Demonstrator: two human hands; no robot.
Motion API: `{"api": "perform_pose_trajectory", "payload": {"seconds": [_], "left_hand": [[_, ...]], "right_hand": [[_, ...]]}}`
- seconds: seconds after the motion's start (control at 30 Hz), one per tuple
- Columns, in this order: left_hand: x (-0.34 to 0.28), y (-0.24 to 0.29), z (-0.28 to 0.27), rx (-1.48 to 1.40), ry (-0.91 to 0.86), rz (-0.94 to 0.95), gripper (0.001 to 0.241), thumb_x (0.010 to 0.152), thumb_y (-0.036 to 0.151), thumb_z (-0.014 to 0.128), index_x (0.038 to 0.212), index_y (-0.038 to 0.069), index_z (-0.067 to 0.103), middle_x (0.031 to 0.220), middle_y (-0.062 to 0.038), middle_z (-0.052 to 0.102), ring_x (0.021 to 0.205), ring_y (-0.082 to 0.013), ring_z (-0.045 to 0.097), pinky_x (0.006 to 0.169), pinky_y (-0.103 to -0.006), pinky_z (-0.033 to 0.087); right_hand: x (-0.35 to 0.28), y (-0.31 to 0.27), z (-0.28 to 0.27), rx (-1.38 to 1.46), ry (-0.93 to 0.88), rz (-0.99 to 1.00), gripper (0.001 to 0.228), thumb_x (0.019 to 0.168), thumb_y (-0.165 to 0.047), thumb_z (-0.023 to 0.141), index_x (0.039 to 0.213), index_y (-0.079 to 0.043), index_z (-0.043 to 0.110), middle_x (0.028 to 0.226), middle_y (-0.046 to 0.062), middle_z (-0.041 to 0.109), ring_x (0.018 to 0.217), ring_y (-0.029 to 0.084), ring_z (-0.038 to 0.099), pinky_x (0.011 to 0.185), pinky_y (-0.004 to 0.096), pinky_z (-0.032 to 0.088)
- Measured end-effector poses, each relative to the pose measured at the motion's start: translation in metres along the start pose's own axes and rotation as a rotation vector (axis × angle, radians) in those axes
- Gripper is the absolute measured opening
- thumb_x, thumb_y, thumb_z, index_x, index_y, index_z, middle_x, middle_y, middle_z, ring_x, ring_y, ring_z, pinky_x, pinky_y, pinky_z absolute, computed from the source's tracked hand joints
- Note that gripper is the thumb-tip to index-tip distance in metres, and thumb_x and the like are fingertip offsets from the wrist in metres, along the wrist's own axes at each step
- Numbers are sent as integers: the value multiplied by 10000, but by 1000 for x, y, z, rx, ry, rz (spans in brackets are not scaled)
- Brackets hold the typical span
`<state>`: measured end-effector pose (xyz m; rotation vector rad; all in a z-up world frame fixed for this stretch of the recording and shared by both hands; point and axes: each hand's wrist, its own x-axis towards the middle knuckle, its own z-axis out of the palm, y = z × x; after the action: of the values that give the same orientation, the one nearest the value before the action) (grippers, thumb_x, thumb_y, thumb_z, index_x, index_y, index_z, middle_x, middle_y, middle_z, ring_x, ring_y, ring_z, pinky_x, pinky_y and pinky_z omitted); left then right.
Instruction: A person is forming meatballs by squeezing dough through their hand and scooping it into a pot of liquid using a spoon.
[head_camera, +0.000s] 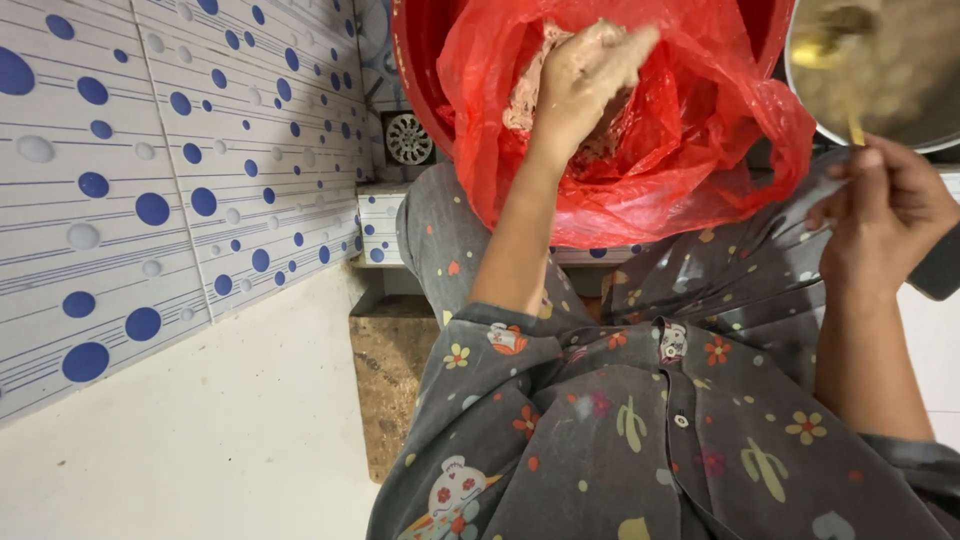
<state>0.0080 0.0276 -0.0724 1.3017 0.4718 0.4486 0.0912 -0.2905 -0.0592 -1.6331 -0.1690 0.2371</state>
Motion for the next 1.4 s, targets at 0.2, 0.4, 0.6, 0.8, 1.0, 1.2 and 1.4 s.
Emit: {"api": "perform_pose_trajectory", "payload": {"seconds": [0.2,0.4,0.6,0.8,1.0,1.2,1.4], "left_hand": [[-4,-23,4,-435,-49,153,440,793,-185,866,1170,-51,682,1207,-199,709,1206,-305,664,1072,-418,610],[-15,15,8,-43,72,135,368,704,79,945,980,68,702,940,-101,812,913,-160,777,873,-281,671],[-16,7,10,-24,61,-26,383,656,64,949,975,17,743,880,-149,823,870,-224,812,834,-344,707],[-14,9,10,-78,122,-218,396,649,139,933,987,12,772,875,-136,824,863,-221,795,820,-343,682],[-4,-29,7,169,170,-87,194,744,84,881,912,112,789,881,-46,824,879,-192,784,816,-372,683],[-8,-30,8,828,210,-85,144,754,59,834,655,89,734,609,-67,721,552,-207,665,417,-385,508],[4,-60,-1,1069,128,12,228,858,79,508,740,80,703,673,-167,718,637,-434,686,509,-543,477]], "right_hand": [[-12,-84,50,-479,-331,-528,114,1268,202,631,1326,212,728,924,236,658,806,263,594,864,411,477],[-14,-108,78,-864,-407,-934,206,1205,125,691,1397,94,757,1035,236,676,839,357,627,766,427,500],[-16,-112,85,-1001,-360,-1003,238,1192,72,747,1419,1,765,1040,142,653,760,284,610,653,393,528],[-18,-108,95,-1101,-346,-1029,202,1208,-25,747,1405,-71,756,957,81,571,657,244,526,549,386,484],[-21,-103,107,-745,-531,-856,168,1147,124,662,1305,166,698,861,182,617,691,270,552,611,403,524],[-14,-84,93,-580,-500,-216,164,1159,-36,669,1268,32,770,879,74,698,646,115,468,573,302,376],[11,-65,50,-103,-333,302,112,1072,-189,699,1100,-91,746,701,16,572,470,43,404,401,182,295]]}}
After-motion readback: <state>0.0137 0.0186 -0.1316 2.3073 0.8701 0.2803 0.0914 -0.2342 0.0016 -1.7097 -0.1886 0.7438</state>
